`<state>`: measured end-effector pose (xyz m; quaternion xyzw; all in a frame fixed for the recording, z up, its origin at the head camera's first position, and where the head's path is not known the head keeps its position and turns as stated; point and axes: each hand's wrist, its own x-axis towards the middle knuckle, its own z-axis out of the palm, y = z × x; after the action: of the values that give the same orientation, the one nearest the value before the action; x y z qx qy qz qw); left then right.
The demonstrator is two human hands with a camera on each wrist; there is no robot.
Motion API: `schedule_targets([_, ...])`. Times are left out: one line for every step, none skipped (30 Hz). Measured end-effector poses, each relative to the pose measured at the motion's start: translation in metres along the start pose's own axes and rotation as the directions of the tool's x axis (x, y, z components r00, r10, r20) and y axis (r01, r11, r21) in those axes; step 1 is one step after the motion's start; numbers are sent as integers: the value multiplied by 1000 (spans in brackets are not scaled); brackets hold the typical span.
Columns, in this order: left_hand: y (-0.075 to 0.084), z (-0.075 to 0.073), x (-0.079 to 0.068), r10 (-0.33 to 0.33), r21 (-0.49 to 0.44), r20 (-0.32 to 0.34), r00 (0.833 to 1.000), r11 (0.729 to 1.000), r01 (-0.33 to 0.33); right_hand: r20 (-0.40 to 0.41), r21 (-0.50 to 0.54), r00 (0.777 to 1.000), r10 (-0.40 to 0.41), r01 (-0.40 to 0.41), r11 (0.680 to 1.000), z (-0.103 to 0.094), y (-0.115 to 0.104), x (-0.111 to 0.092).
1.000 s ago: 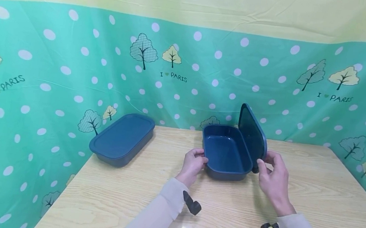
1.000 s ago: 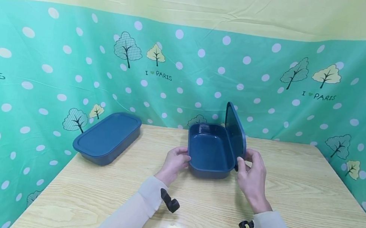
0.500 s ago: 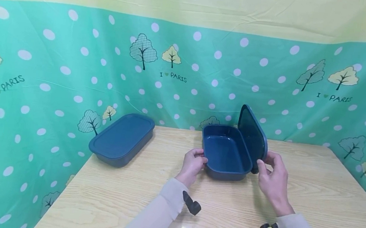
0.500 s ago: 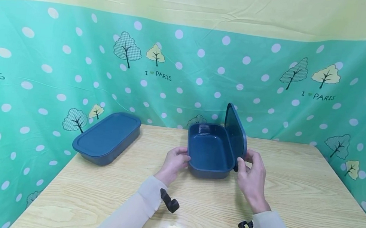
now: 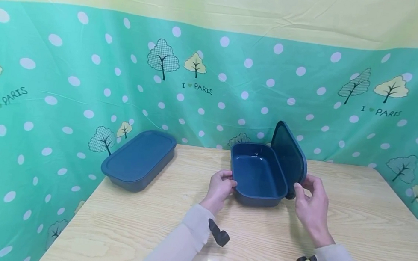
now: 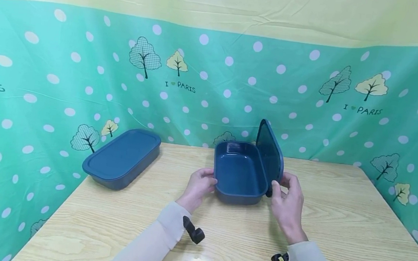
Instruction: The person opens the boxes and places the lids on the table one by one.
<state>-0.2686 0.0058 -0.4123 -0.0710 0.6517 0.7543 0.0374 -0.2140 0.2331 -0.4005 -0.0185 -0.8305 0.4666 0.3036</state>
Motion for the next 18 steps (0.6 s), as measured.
schedule_targets([0,0,0,-1,2,-1,1000,1000,1,-1,2,1000,4,-4,1000,0,0,0])
schedule_targets([0,0,0,-3,5,0,1000,1000,3,-4,4,1000,6,-6,1000,0,1,0])
schedule_targets([0,0,0,-5,6,0,1000,1000,5,-7,9,1000,7,-7,1000,0,1,0])
schedule_targets([0,0,0,-5,9,0,1000,1000,5,-10,13,1000,8,-7,1000,0,2,0])
schedule_targets([0,0,0,-7,8,-1,1000,1000,7,-12,18,1000,6,-6,1000,1,2,0])
schedule_targets([0,0,0,-8,8,-1,1000,1000,8,-14,23,1000,7,-7,1000,1,3,0])
schedule_targets([0,0,1,-8,8,-1,1000,1000,8,-15,25,1000,9,-8,1000,1,4,0])
schedule_targets([0,0,1,-7,7,-1,1000,1000,7,-14,27,1000,9,-8,1000,1,4,0])
schedule_targets([0,1,1,-5,6,-2,1000,1000,5,-14,28,1000,9,-9,1000,1,4,0])
schedule_targets([0,1,1,-4,5,-2,1000,1000,4,-11,25,1000,12,-12,1000,0,5,0])
schedule_targets([0,1,1,-3,5,-2,1000,1000,3,-8,20,1000,15,-15,1000,0,4,0])
schedule_targets([0,0,1,-4,5,-2,1000,1000,4,-5,16,1000,18,-18,1000,0,4,0])
schedule_targets([0,0,1,-4,7,-1,1000,1000,4,-1,10,1000,23,-23,1000,0,4,-1])
schedule_targets([0,0,0,-5,9,-1,1000,1000,5,3,6,1000,26,-26,1000,0,4,-1])
schedule_targets([0,0,0,-6,10,-1,1000,1000,6,7,-1,999,31,-31,1000,0,4,-1])
schedule_targets([0,0,0,-9,10,-1,1000,1000,9,12,-8,999,37,-37,999,0,4,-1])
schedule_targets([1,0,0,-11,10,0,1000,1000,11,17,-16,999,42,-42,999,0,5,-1])
schedule_targets([1,0,-1,-15,9,0,1000,1000,15,22,-21,999,47,-46,999,0,5,-1])
